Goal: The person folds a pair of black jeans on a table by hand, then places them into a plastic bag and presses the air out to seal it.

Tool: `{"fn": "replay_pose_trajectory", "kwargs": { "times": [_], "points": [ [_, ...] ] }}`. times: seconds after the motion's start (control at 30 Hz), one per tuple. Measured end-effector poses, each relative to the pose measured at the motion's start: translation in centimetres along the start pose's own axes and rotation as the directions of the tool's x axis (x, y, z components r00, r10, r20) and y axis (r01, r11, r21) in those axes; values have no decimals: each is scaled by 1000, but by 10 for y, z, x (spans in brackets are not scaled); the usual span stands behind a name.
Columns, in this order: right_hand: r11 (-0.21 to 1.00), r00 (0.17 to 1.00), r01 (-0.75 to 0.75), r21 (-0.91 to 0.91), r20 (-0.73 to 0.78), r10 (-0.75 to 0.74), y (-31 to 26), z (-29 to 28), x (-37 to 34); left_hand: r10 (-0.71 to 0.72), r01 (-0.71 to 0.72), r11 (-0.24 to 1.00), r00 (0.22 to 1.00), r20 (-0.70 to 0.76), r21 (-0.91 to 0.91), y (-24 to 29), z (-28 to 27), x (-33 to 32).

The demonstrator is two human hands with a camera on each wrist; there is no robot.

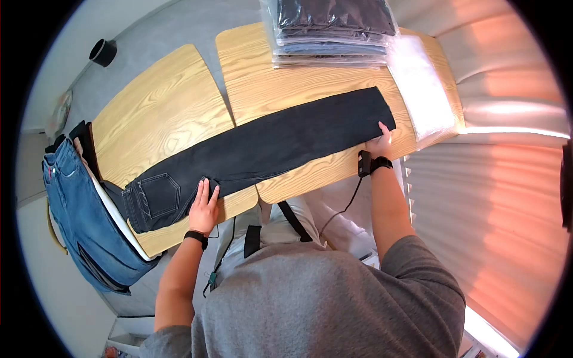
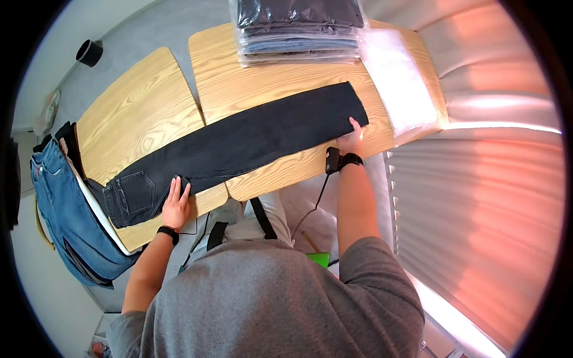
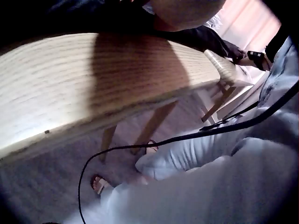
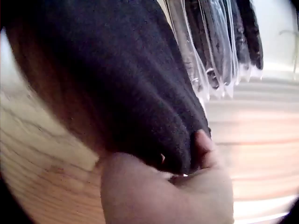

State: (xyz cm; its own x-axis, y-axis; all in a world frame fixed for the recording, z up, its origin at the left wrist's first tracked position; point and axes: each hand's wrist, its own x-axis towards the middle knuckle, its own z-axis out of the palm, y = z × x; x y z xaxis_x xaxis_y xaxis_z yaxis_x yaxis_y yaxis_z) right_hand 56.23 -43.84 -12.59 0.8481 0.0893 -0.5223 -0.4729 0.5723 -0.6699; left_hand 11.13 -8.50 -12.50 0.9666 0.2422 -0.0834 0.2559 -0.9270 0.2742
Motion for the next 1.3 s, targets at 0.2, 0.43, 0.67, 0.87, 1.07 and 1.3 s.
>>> {"fn": "replay_pose_trajectory", "kwargs": {
  "times": [0.2, 0.43, 0.67, 0.87, 1.07, 1.3],
  "points": [
    [996, 985, -80, -28, 153, 84, 35, -3, -5, 21, -21, 1000, 999, -39, -3, 0, -1, 1],
    [836, 938, 324, -443, 264, -224, 35, 103, -103, 30, -33, 999, 995, -95, -26, 1, -6, 0],
    [-200, 344, 919, -341, 939, -16, 163, 141, -212, 53, -55, 998, 986, -160, -7, -1, -1, -1],
    [-410, 400, 866, -284, 887, 231, 237, 112, -222, 59, -55, 998, 983, -172, 29, 0, 1, 0],
    [-327, 370, 903, -280, 893, 257, 221, 118, -225, 59, -57, 998, 978, -199, 16, 2, -2, -2],
    [-424, 346, 889, -174, 861, 372, 223, 115, -228, -11, -23, 986, 980, -199, -167, 0, 0, -2]
  ]
}}
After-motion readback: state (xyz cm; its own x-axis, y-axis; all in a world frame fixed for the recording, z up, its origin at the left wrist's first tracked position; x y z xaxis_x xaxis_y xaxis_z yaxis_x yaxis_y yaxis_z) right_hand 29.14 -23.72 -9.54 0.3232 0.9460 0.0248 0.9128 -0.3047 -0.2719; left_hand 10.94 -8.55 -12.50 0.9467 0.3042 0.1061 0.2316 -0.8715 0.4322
